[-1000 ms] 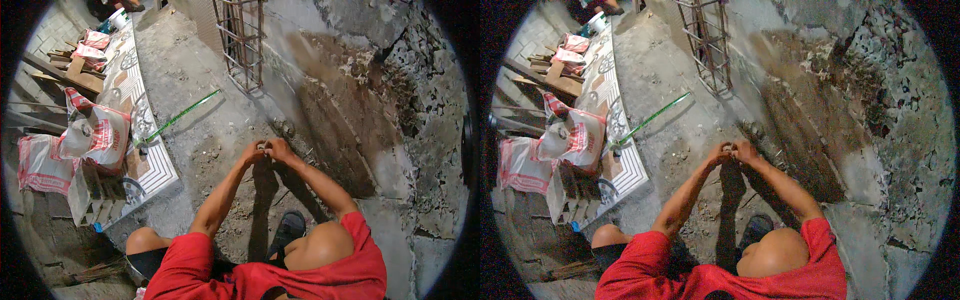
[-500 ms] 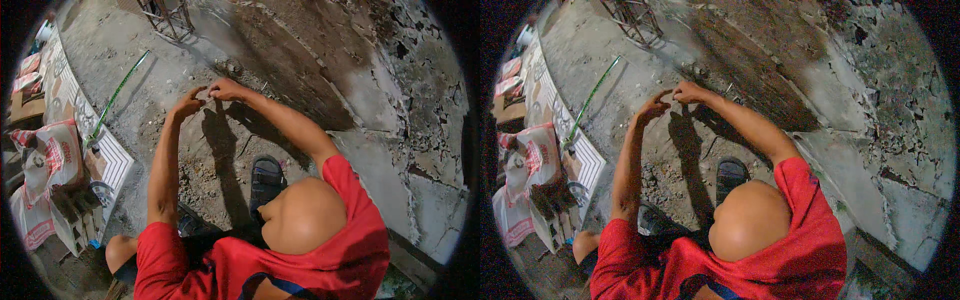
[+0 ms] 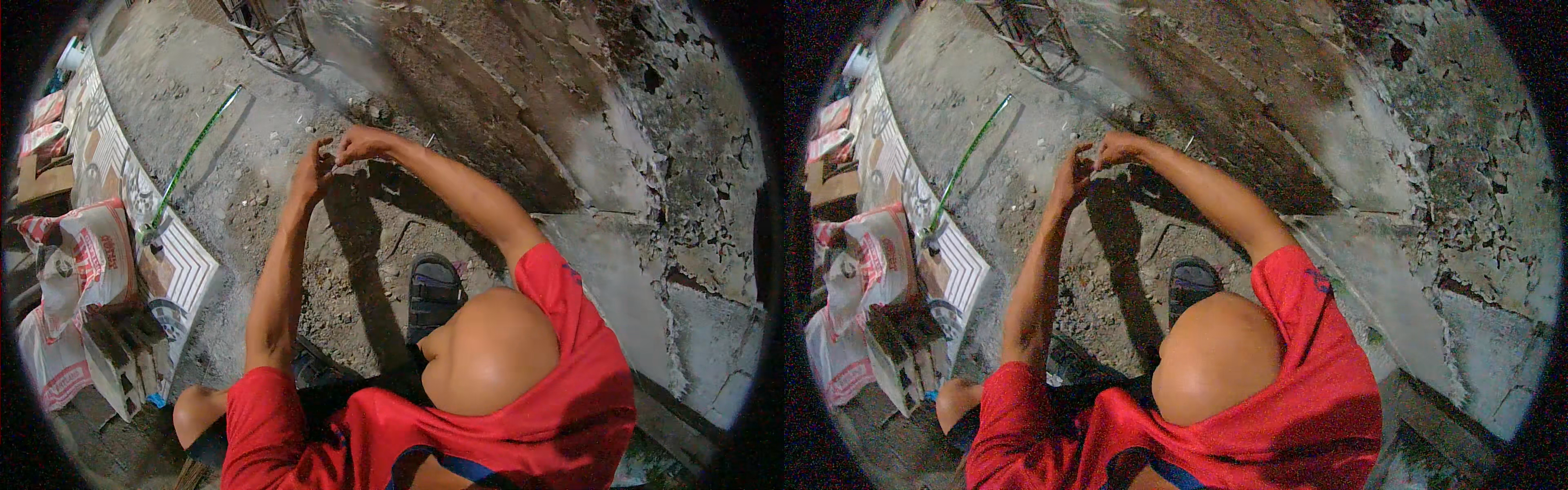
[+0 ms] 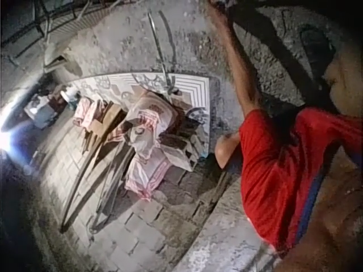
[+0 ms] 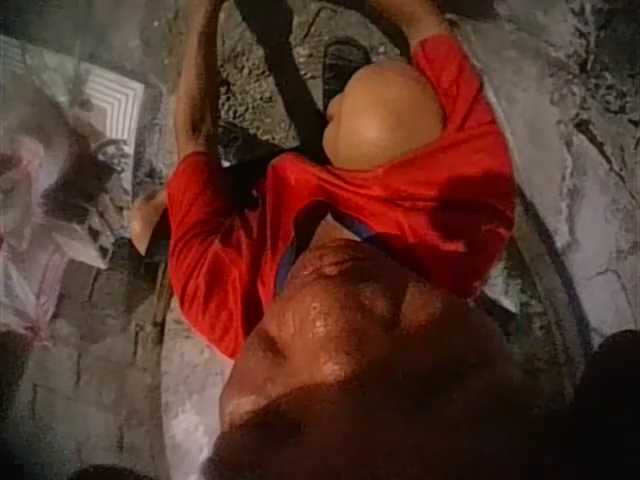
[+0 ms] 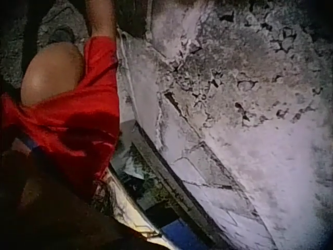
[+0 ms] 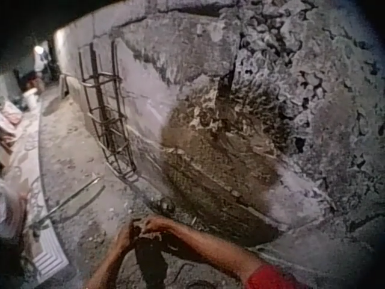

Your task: Measuring dimensions of a construction floor and assembling/adjusting rebar structures.

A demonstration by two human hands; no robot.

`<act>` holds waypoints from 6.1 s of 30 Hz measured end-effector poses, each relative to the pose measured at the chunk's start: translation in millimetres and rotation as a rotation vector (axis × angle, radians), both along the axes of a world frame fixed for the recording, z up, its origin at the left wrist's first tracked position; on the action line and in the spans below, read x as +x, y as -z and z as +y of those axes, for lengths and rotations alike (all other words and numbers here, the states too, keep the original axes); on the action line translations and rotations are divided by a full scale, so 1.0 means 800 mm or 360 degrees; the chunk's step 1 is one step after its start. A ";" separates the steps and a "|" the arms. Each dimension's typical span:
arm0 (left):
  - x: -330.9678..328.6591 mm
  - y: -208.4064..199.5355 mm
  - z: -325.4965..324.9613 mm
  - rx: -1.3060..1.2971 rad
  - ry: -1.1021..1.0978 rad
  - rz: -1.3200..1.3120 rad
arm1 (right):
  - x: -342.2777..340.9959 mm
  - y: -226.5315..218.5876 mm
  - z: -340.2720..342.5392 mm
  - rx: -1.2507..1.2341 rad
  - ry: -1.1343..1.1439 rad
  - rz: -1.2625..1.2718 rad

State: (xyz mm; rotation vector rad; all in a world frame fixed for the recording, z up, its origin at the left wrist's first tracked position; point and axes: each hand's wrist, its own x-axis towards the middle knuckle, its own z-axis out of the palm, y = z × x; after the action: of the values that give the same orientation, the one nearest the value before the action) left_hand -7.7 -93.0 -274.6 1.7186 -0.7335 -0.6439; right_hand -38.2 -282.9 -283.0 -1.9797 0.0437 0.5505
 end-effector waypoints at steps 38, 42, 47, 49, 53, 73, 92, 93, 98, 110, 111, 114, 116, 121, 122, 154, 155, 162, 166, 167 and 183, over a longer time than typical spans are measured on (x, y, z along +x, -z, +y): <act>-0.022 0.016 -0.051 0.0077 -0.0470 -0.0452 | -0.013 0.005 0.001 0.0507 0.0748 -0.0771; -0.032 0.037 -0.036 0.0163 -0.0459 -0.0407 | -0.015 0.026 0.002 0.0435 0.0971 -0.0483; -0.024 0.054 -0.025 -0.0094 -0.0425 -0.0842 | -0.040 0.032 -0.004 0.0094 0.1035 -0.0523; -0.024 0.043 -0.025 0.0007 -0.0368 -0.0728 | -0.055 0.030 -0.017 -0.0016 0.1045 -0.0527; -0.027 0.047 -0.021 0.0152 -0.0320 -0.0574 | -0.050 0.007 -0.004 0.0139 0.1144 -0.0605; -0.045 0.039 -0.035 0.0378 -0.0582 -0.0320 | 0.008 -0.006 0.013 -0.0248 0.0708 -0.0008; -0.058 0.024 -0.049 0.0526 -0.0727 -0.0600 | -0.014 -0.008 0.005 0.0440 0.0854 0.0151; -0.058 0.021 -0.054 0.0585 -0.0704 -0.0703 | -0.002 0.000 0.004 0.0414 0.0892 0.0119; -0.071 -0.005 -0.080 0.0445 -0.0800 -0.0957 | 0.021 0.056 -0.022 0.0089 0.0805 -0.0190; -0.083 0.027 -0.079 0.0480 -0.1009 -0.0512 | 0.060 0.064 0.013 -0.0373 0.0794 -0.0472; -0.080 0.013 -0.075 0.0552 -0.0980 -0.0587 | 0.058 0.058 0.008 -0.0279 0.0749 -0.0413; -0.075 -0.005 -0.060 0.0659 -0.0983 -0.0699 | 0.055 0.050 0.014 -0.0362 0.0539 -0.0415; -0.081 0.002 -0.050 0.0723 -0.1009 -0.0680 | 0.047 0.046 0.022 -0.0136 0.0462 -0.0622; -0.078 0.008 -0.066 0.0493 -0.1083 -0.0590 | 0.058 0.080 0.017 0.0204 0.0703 -0.0350; -0.079 0.006 -0.071 0.0493 -0.1088 -0.0582 | 0.058 0.087 0.011 0.0220 0.0776 -0.0336; -0.003 -0.054 -0.042 0.0931 -0.0548 -0.0062 | -0.011 0.007 -0.032 -0.0430 0.0714 -0.0629; -0.006 -0.043 -0.037 0.0936 -0.0542 -0.0046 | -0.010 0.012 -0.034 -0.0447 0.0636 -0.0536; -0.021 0.005 -0.042 0.0575 -0.0475 -0.0105 | -0.011 0.039 -0.043 -0.0745 0.0587 -0.0697; -0.019 -0.003 -0.049 0.0274 -0.0479 -0.0005 | -0.026 0.027 -0.049 -0.0464 0.0885 -0.0480; -0.019 0.001 -0.040 0.0275 -0.0457 0.0021 | -0.030 0.017 -0.036 -0.0393 0.0853 -0.0410; -0.034 0.005 -0.074 0.0104 -0.0395 -0.0175 | -0.038 0.041 -0.050 -0.0118 0.0955 -0.0511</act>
State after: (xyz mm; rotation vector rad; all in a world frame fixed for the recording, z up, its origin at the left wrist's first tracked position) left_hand -34.6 -152.2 -278.9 1.8803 -0.5671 -0.4082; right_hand -68.4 -323.0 -315.6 -1.9749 0.4463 -0.1594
